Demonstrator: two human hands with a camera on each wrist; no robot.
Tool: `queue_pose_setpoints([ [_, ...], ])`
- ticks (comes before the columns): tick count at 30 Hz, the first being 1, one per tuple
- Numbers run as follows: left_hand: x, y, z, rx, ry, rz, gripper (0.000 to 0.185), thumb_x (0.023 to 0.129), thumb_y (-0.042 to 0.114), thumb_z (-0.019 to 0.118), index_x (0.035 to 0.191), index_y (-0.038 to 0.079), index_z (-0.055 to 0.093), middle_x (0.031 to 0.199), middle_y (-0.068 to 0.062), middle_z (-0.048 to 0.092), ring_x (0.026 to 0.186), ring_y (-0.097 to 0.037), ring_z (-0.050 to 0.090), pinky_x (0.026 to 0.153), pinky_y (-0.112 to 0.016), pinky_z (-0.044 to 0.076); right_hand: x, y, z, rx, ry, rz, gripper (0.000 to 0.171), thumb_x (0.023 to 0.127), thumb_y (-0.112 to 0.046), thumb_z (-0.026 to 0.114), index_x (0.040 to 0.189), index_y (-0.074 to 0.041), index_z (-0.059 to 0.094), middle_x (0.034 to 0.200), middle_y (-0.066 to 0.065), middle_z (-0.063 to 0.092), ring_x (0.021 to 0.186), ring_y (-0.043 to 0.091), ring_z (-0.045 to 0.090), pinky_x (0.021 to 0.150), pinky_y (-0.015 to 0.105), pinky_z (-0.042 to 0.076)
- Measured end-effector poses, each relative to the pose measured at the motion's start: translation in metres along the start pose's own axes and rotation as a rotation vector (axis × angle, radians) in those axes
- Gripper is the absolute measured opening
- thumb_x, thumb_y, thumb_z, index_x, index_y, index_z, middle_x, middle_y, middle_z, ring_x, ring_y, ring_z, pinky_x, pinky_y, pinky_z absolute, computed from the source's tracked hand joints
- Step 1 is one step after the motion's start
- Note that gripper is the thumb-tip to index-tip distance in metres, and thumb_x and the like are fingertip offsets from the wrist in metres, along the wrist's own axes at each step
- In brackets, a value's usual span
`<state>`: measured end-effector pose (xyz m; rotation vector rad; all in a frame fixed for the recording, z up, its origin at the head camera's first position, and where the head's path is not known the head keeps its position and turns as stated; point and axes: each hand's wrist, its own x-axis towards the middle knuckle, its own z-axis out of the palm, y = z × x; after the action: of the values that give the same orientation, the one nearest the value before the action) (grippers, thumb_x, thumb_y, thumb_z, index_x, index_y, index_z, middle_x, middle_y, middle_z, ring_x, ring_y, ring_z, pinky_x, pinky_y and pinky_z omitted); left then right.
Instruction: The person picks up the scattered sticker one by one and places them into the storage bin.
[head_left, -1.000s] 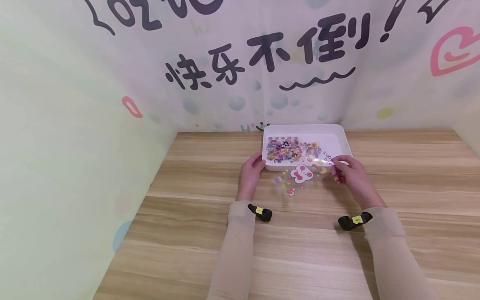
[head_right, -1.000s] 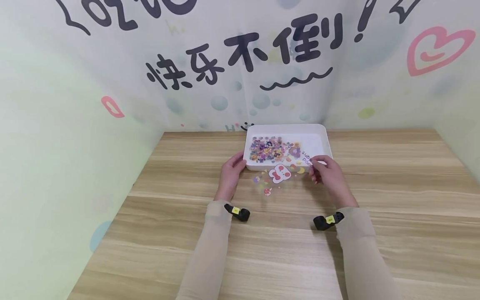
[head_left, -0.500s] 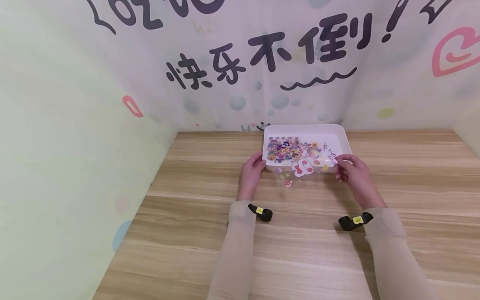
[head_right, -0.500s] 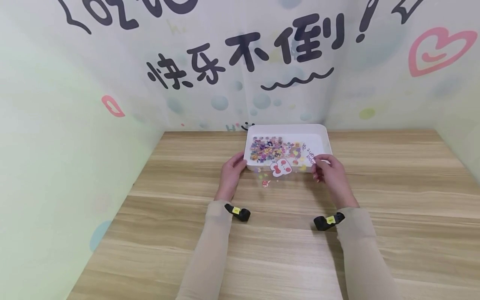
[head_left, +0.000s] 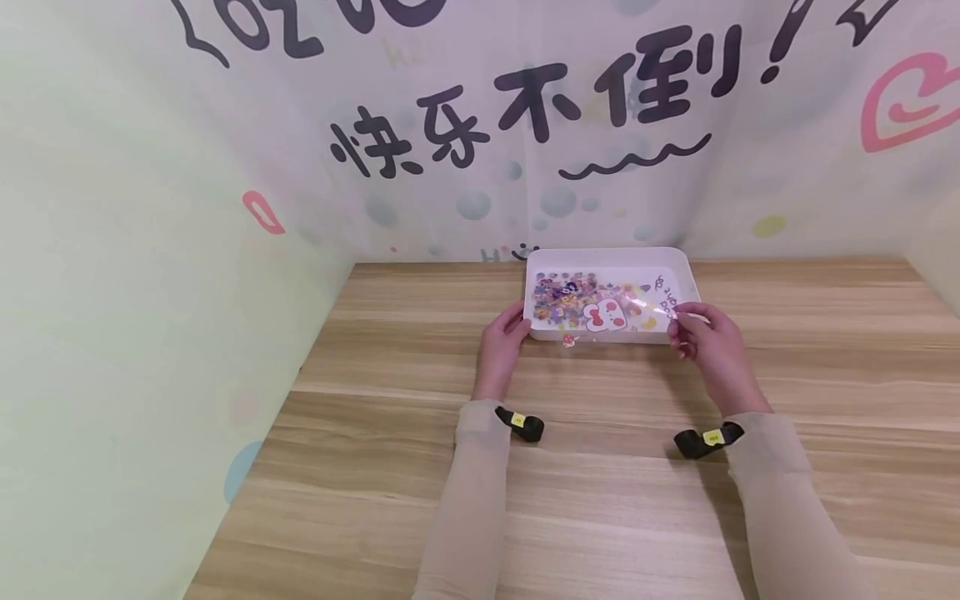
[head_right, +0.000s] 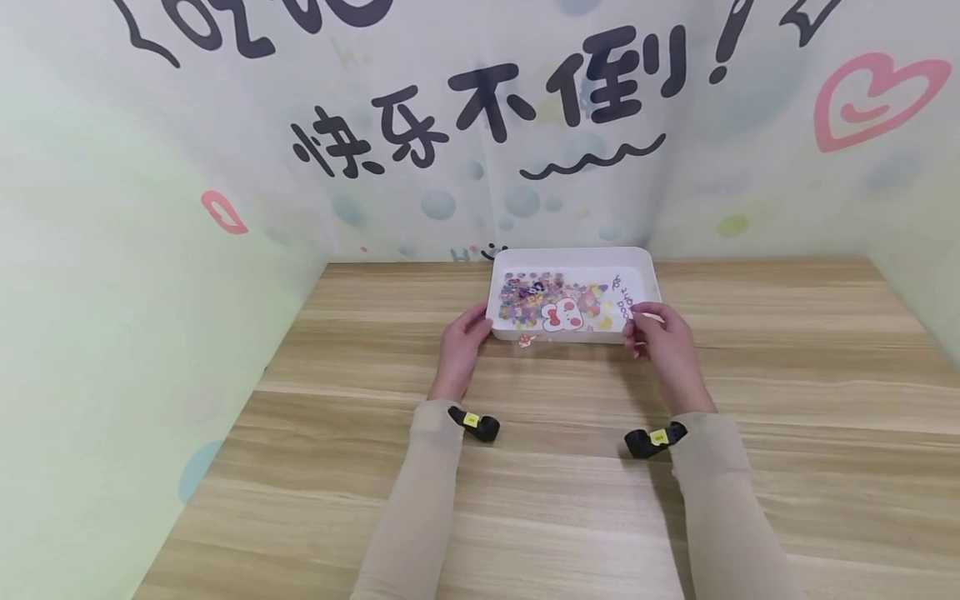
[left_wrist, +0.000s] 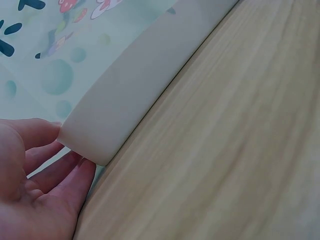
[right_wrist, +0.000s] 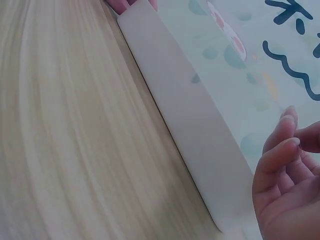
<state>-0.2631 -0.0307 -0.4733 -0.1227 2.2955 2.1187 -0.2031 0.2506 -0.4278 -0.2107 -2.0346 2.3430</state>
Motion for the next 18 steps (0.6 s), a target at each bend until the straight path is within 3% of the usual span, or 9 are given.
queue_pose_setpoints([
  [18,0.0005,-0.0003,0.0000,-0.005,0.006,-0.002,0.033,0.089,0.022,0.055,0.122,0.027,0.054,0.123,0.008,0.052,0.109,-0.005,0.050,0.088,-0.021,0.044,0.0034,0.0005,0.0035,-0.046,0.047,0.020,0.036,0.091,-0.029,0.050,0.119,-0.010,0.042,0.094,0.006,0.056,0.081,0.019,0.054,0.061,0.021,0.049],
])
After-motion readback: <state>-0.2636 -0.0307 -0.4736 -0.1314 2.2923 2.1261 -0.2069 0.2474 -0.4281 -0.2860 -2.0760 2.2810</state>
